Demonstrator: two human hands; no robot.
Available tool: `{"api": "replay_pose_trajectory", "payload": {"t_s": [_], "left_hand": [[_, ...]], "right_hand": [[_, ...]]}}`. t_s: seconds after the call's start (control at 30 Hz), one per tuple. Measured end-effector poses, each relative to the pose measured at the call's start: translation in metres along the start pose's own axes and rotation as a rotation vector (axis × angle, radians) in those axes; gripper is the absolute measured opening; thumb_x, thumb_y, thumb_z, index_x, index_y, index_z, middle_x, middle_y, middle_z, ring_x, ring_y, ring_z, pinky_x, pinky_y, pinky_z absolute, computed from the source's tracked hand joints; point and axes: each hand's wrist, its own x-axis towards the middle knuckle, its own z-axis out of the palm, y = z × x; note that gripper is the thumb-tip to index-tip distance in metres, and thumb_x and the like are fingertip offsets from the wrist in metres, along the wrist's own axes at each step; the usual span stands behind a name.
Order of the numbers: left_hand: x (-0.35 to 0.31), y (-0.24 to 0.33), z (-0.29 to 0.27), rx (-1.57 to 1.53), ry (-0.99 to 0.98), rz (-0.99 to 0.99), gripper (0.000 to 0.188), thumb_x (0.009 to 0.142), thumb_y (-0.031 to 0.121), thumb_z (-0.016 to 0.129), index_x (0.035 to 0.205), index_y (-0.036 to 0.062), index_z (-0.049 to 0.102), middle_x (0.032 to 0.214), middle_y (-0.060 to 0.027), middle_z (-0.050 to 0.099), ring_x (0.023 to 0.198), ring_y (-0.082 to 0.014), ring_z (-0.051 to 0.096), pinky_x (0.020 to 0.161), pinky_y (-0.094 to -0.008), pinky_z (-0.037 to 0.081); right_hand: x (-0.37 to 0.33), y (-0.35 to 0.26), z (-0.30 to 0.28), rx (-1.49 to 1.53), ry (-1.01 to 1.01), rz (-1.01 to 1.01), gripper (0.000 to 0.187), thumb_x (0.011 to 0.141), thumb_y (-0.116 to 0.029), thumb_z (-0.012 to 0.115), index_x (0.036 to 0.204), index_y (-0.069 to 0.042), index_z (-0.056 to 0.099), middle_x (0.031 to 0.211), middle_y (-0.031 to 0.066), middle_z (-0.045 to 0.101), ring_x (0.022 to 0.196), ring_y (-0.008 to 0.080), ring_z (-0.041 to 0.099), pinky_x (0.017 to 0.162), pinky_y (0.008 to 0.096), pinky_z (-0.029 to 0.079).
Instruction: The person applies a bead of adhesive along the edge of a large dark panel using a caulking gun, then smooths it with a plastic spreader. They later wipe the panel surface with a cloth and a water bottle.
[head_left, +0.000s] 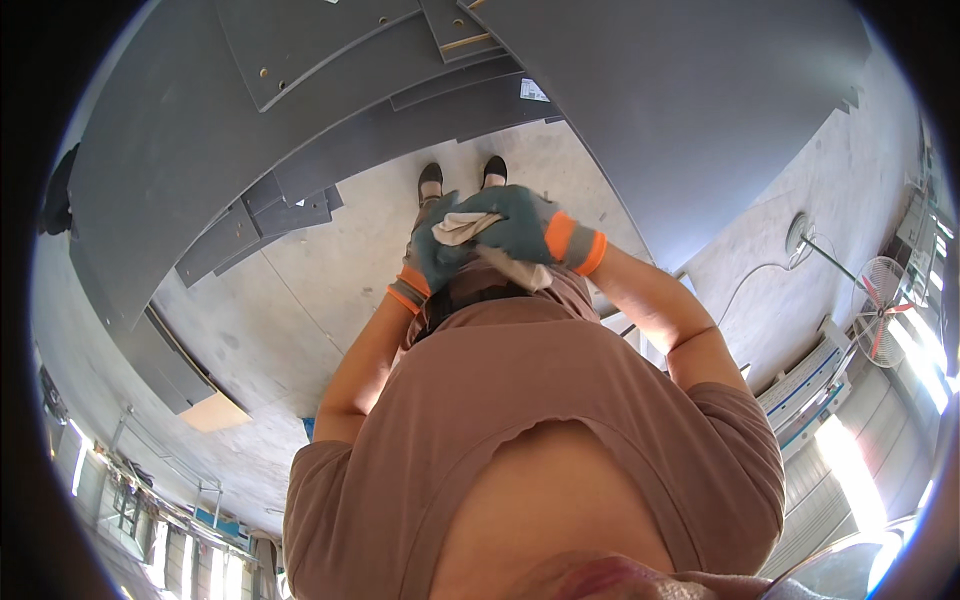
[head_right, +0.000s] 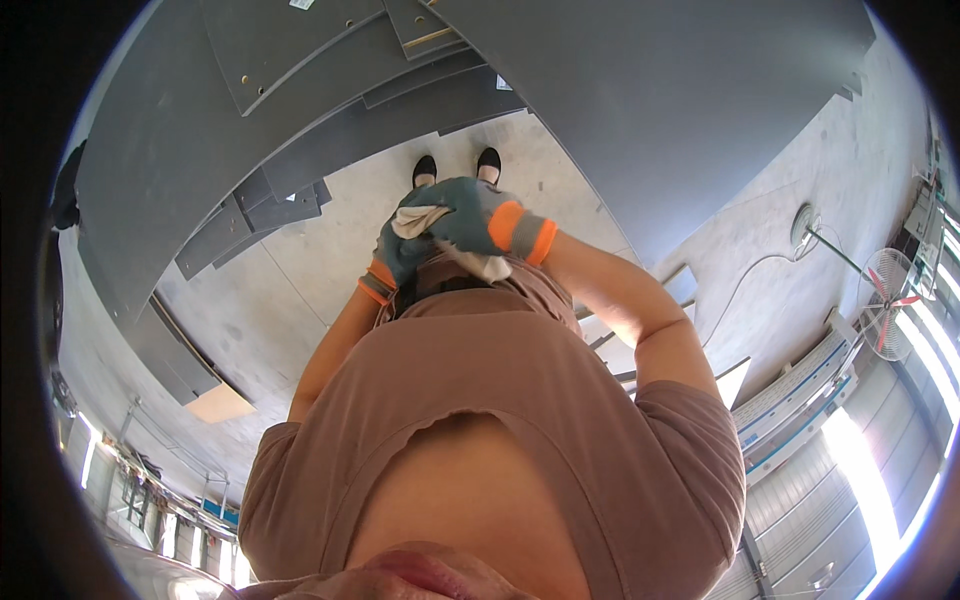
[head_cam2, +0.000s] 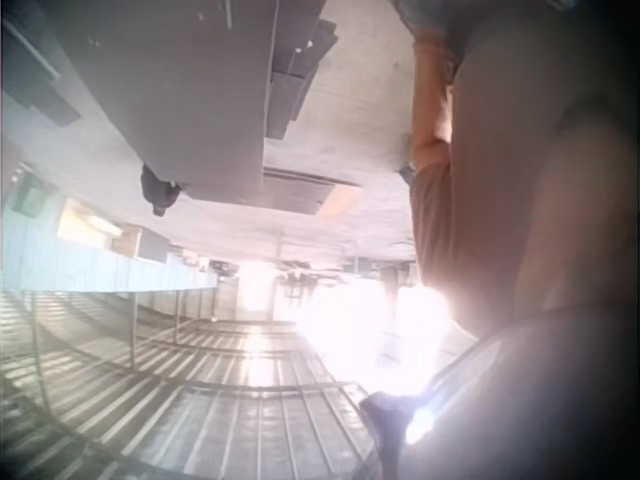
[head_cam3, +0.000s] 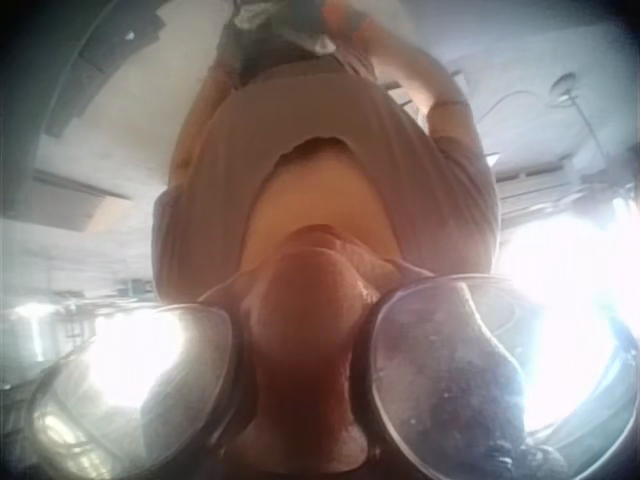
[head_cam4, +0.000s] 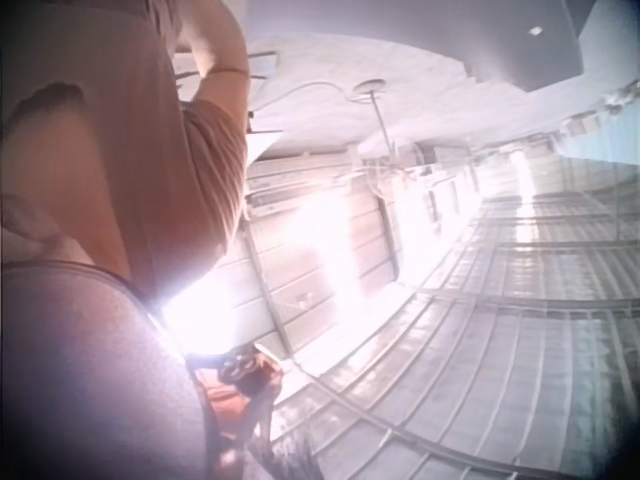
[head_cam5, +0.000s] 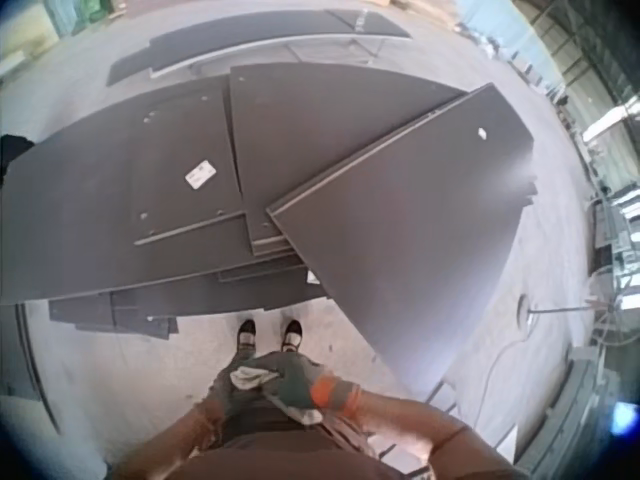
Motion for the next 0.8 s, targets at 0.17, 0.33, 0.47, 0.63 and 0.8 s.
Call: {"api": "replay_pose_trajectory", "payload": {"t_s": [0.17,0.33,0.47,0.63,0.8], "left_hand": [[0.005,0.027,-0.011,-0.428,0.213,-0.458,0.045,0.106,0.038,0.055,0.127,-0.0011,0.062,0.122,-0.0131,0.069,0.104,-0.0211,0.069,0.089,-0.0337,0.055],[0.037,0.09,-0.027,-0.752,-0.063,-0.52,0.048,0.109,0.042,0.049,0.13,0.0007,0.062,0.121,-0.0085,0.067,0.108,-0.0155,0.064,0.091,-0.0311,0.054],[0.049,0.116,-0.024,-0.665,-0.119,-0.558,0.044,0.105,0.043,0.058,0.107,0.0007,0.07,0.096,-0.0043,0.07,0.085,-0.0101,0.063,0.072,-0.0261,0.052],[0.039,0.119,-0.008,-0.398,-0.425,-0.545,0.053,0.104,0.05,0.057,0.11,-0.0012,0.07,0.101,-0.0071,0.07,0.091,-0.0149,0.065,0.077,-0.0284,0.054],[0.01,0.09,0.021,-0.595,-0.76,-0.513,0.067,0.106,0.061,0.044,0.109,-0.0009,0.069,0.109,-0.0084,0.07,0.098,-0.0193,0.066,0.086,-0.0336,0.056]], "right_hand": [[-0.004,0.002,-0.022,0.097,0.234,0.102,0.035,0.084,-0.019,0.07,0.114,-0.001,0.069,0.094,0.0074,0.071,0.088,0.0101,0.065,0.079,0.0295,0.054],[-0.013,-0.004,0.022,0.279,0.404,0.145,0.038,0.086,-0.02,0.07,0.118,-0.002,0.07,0.102,0.0124,0.073,0.094,0.0186,0.069,0.084,0.0328,0.055],[-0.033,-0.01,0.061,0.507,0.545,0.2,0.04,0.086,-0.021,0.071,0.122,-0.003,0.066,0.108,0.0129,0.071,0.098,0.0189,0.067,0.086,0.0332,0.055],[-0.081,0.018,0.112,0.554,0.779,0.035,0.047,0.09,-0.024,0.073,0.128,-0.001,0.062,0.114,0.0129,0.07,0.107,0.0198,0.066,0.093,0.0332,0.052],[-0.135,0.014,0.16,0.891,0.988,0.146,0.057,0.089,-0.028,0.078,0.136,-0.002,0.061,0.121,0.0094,0.07,0.111,0.0173,0.063,0.098,0.0329,0.05]]}}
